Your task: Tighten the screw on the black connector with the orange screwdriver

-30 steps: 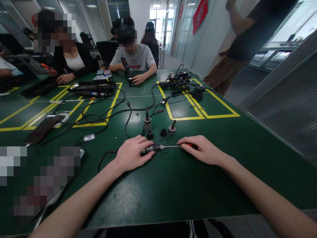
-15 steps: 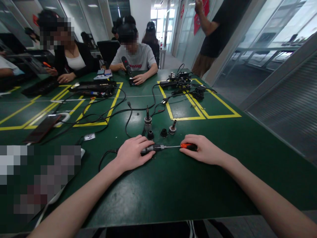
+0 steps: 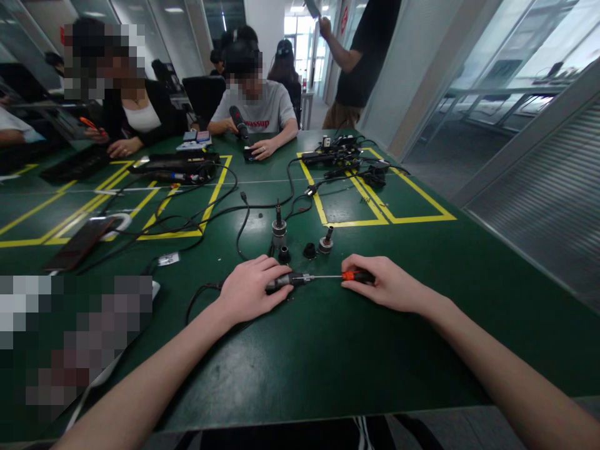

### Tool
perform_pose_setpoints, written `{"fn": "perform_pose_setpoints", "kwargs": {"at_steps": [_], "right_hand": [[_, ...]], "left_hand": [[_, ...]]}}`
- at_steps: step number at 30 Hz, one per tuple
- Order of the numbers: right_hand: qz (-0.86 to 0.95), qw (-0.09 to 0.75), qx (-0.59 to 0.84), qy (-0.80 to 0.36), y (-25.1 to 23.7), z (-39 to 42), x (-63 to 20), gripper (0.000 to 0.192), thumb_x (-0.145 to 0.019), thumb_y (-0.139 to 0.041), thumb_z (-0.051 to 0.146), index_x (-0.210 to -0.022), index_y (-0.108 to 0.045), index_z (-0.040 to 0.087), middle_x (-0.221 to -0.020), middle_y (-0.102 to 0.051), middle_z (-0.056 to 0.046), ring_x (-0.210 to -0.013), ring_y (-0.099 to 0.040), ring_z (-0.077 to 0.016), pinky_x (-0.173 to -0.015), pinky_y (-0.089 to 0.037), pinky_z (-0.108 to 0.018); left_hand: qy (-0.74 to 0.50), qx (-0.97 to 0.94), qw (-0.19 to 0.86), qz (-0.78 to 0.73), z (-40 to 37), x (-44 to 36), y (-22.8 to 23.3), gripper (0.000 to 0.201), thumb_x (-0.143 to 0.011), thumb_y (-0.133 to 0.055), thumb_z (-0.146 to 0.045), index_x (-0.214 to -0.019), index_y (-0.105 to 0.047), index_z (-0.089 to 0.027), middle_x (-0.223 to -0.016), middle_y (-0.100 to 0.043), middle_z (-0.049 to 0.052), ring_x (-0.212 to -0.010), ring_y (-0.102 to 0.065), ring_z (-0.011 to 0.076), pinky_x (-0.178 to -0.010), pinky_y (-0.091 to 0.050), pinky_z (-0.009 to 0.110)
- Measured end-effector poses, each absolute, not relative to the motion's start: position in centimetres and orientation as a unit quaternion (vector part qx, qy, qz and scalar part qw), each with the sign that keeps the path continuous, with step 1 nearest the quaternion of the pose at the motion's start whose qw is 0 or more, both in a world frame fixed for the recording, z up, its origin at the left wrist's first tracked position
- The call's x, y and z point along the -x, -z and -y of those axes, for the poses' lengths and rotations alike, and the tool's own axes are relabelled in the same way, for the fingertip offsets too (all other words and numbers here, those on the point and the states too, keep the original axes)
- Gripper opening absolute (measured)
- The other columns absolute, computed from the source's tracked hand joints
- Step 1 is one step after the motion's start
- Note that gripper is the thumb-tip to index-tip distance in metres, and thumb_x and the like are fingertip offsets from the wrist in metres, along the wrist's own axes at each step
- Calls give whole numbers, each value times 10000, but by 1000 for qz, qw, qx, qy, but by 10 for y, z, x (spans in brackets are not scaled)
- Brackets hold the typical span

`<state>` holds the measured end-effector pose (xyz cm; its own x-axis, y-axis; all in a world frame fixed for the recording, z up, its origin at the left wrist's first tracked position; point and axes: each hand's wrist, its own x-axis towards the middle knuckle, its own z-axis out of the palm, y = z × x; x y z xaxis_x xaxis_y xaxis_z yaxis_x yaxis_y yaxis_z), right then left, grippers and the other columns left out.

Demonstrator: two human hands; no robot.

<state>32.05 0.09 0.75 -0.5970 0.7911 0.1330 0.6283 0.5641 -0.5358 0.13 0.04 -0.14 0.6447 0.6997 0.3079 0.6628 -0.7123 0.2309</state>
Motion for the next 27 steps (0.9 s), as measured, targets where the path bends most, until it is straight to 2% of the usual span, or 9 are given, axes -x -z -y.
{"fn": "perform_pose_setpoints", "kwargs": {"at_steps": [2, 5, 7, 13, 17, 20, 23, 25, 27], "right_hand": [[862, 184, 413, -231, -7, -1, -320, 191, -1006, -589, 359, -1085, -676, 209, -832, -722, -32, -640, -642, -179, -613, -493, -295], [862, 203, 400, -235, -4, -3, -322, 258, -1039, -527, 348, -1154, -718, 217, -1007, -766, -80, -836, -719, -223, -755, -557, -342], [866, 217, 387, -230, -2, -5, -324, 257, -1040, -535, 347, -1137, -735, 220, -1038, -756, -91, -912, -720, -239, -813, -565, -363], [868, 260, 373, -200, -1, -7, -326, 201, -994, -638, 340, -1119, -707, 198, -954, -702, -75, -780, -680, -204, -700, -543, -323], [874, 226, 385, -193, -3, -4, -322, 196, -978, -657, 352, -1055, -728, 187, -931, -722, -79, -756, -689, -209, -668, -535, -322], [869, 193, 402, -213, -4, -4, -320, 244, -1012, -587, 356, -1062, -756, 187, -922, -763, -83, -768, -711, -220, -691, -548, -337], [861, 200, 402, -239, -3, -5, -321, 301, -1051, -508, 355, -1088, -763, 199, -997, -783, -93, -867, -733, -234, -778, -564, -361], [858, 213, 393, -253, -2, -6, -323, 270, -1036, -548, 367, -1085, -756, 202, -1002, -773, -91, -875, -724, -229, -792, -561, -355], [856, 225, 384, -263, -1, -7, -324, 230, -1004, -613, 380, -1066, -742, 200, -958, -750, -77, -803, -696, -205, -740, -550, -327]], "left_hand": [[-192, -905, 49, -376, 0, -1, 2, 263, -982, -644, -365, -1164, -740, -200, -1043, -763, 53, -935, -701, 220, -800, -596, 354], [-190, -904, 51, -379, 0, -1, 2, 261, -981, -645, -365, -1164, -740, -204, -1048, -763, 52, -944, -702, 220, -807, -596, 352], [-187, -904, 52, -381, 0, -1, 2, 261, -978, -651, -362, -1166, -740, -205, -1048, -762, 51, -946, -702, 221, -809, -595, 350], [-184, -904, 54, -383, -1, -1, 2, 261, -978, -657, -358, -1170, -739, -202, -1049, -763, 52, -947, -700, 225, -809, -590, 351], [-185, -905, 51, -379, -1, -1, 2, 266, -981, -653, -359, -1175, -737, -198, -1055, -764, 55, -952, -700, 227, -810, -589, 355], [-186, -905, 52, -380, -1, -1, 2, 266, -981, -651, -357, -1175, -737, -197, -1058, -764, 53, -953, -703, 227, -813, -592, 360], [-185, -904, 52, -382, -1, -1, 2, 264, -978, -654, -355, -1172, -739, -198, -1053, -763, 52, -955, -704, 226, -811, -595, 357], [-184, -904, 52, -381, -1, -1, 1, 264, -977, -654, -354, -1172, -739, -196, -1052, -764, 54, -951, -704, 226, -808, -595, 357], [-185, -905, 52, -381, 0, -1, 1, 265, -979, -652, -357, -1172, -739, -198, -1051, -764, 55, -949, -704, 226, -809, -594, 355]]}}
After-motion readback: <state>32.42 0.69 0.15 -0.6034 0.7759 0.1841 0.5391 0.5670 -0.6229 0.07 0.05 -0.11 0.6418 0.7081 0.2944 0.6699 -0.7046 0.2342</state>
